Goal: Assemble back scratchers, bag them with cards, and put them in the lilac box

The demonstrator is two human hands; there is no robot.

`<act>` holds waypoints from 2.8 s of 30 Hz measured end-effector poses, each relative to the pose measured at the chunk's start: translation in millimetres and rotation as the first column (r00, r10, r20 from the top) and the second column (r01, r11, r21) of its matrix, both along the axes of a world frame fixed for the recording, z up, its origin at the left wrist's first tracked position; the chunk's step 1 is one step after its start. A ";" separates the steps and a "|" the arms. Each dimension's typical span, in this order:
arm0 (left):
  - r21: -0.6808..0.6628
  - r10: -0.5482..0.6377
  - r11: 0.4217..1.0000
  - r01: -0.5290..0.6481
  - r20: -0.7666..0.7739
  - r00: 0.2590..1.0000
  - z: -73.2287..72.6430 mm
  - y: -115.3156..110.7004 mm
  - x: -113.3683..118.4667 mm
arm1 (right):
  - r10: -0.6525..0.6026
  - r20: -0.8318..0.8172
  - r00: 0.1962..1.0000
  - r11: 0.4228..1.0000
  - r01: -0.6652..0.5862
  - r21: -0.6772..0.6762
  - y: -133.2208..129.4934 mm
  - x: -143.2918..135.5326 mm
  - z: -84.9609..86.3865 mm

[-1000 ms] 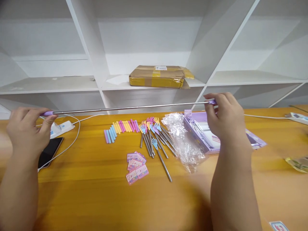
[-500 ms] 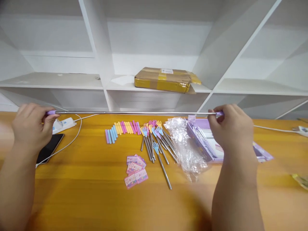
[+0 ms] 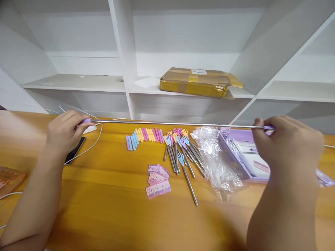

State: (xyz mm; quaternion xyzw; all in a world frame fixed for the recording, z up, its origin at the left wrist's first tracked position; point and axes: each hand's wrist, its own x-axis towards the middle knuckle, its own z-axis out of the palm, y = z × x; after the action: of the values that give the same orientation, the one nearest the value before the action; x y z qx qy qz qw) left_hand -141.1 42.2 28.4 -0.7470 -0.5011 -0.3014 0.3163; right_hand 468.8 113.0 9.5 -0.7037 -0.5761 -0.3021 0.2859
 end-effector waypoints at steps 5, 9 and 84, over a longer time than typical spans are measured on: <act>-0.016 -0.016 1.000 0.015 -0.034 0.999 -4.0 -12.0 35.3 | 0.027 -0.096 0.995 0.990 -0.040 -0.133 -7.2 -56.1 7.1; -0.080 -0.019 0.997 0.014 -0.068 0.998 -14.5 -20.9 75.7 | 0.175 -0.057 0.983 0.977 -0.181 -0.115 -19.4 -104.3 -4.9; -0.135 -0.263 0.963 0.235 -0.254 0.931 -20.5 -46.5 130.8 | 0.886 0.133 0.445 0.464 -0.859 -0.218 -81.4 -197.2 -12.9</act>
State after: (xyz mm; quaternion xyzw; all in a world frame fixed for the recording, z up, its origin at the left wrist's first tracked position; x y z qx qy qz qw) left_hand -10.3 -4.3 7.9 -0.8537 -0.3693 -0.2084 0.3022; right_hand 271.6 31.5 -3.4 -0.2827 -0.9009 -0.1555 0.2903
